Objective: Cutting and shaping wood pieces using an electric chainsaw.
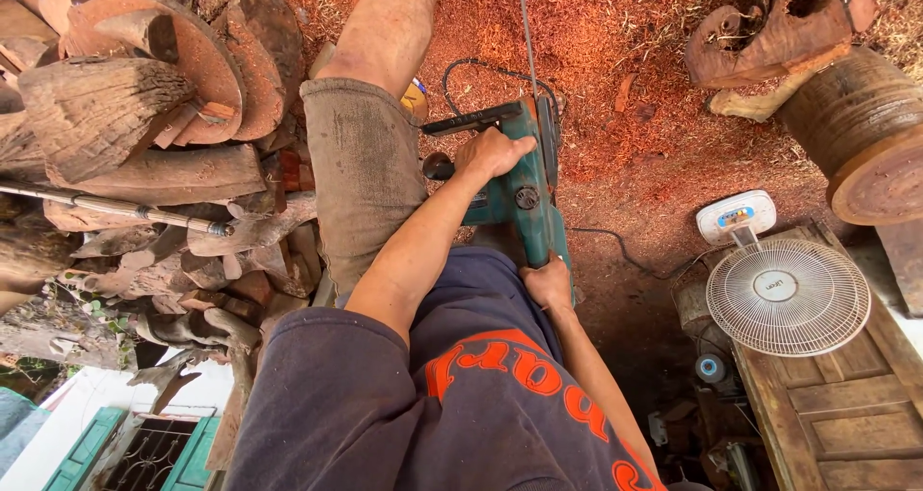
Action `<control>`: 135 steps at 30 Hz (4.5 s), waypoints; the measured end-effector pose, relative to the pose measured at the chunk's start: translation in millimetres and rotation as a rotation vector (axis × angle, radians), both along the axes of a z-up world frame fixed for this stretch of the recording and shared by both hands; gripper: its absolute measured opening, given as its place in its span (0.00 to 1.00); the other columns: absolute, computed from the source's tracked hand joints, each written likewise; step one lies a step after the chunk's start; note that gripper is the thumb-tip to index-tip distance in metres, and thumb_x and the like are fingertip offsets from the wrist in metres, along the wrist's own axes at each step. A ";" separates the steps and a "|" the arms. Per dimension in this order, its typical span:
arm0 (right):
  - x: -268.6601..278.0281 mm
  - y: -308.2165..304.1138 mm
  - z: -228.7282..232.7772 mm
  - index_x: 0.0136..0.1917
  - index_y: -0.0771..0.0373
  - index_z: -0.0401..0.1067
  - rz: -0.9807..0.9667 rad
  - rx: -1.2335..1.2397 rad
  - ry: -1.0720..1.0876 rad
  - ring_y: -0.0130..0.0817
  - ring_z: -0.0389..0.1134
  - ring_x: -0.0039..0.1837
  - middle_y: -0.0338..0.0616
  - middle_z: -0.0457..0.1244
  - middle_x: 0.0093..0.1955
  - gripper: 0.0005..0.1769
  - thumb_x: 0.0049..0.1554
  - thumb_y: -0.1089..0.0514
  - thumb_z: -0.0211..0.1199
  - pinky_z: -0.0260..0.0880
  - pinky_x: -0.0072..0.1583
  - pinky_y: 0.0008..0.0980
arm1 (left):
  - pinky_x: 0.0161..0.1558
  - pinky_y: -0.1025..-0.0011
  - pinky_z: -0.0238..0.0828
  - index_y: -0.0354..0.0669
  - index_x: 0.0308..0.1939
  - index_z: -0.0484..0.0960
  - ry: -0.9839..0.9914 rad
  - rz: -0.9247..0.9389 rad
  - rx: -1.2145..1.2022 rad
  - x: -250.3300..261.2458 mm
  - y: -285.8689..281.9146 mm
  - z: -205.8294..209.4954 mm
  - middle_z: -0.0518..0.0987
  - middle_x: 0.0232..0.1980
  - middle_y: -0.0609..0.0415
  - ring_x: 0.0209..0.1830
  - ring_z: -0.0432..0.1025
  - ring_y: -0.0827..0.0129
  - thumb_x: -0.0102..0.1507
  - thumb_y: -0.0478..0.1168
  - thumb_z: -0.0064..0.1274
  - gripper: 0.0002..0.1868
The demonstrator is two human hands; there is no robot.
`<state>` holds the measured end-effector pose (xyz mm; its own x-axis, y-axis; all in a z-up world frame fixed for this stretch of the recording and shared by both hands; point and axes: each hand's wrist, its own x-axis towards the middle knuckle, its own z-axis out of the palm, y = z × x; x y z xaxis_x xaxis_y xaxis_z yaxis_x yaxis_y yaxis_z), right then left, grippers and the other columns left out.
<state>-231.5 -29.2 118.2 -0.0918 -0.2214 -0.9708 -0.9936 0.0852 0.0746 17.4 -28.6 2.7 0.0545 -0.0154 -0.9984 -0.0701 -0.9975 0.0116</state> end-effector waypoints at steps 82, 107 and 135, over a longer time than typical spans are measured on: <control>1.0 59.6 -11.4 0.61 0.66 0.72 -0.137 0.044 -0.040 0.57 0.71 0.59 0.64 0.69 0.53 0.31 0.43 0.57 0.67 0.69 0.62 0.46 | 0.57 0.55 0.70 0.34 0.52 0.84 -0.070 -0.084 0.045 -1.6 41.9 -5.0 0.83 0.54 0.38 0.56 0.77 0.48 0.51 0.72 0.54 0.45; 3.2 62.8 -10.4 0.58 0.66 0.74 -0.189 0.064 -0.018 0.55 0.73 0.57 0.63 0.70 0.51 0.27 0.43 0.58 0.66 0.70 0.60 0.45 | 0.55 0.55 0.72 0.37 0.51 0.84 -0.039 -0.095 0.068 -9.4 50.2 -17.1 0.84 0.52 0.40 0.54 0.79 0.50 0.51 0.73 0.54 0.44; 19.8 67.3 -30.3 0.57 0.67 0.74 -0.163 0.003 -0.037 0.57 0.73 0.57 0.65 0.70 0.50 0.26 0.44 0.57 0.66 0.71 0.60 0.46 | 0.57 0.54 0.72 0.34 0.55 0.83 -0.083 -0.092 0.052 20.8 38.5 -16.8 0.82 0.56 0.37 0.58 0.77 0.47 0.54 0.73 0.54 0.46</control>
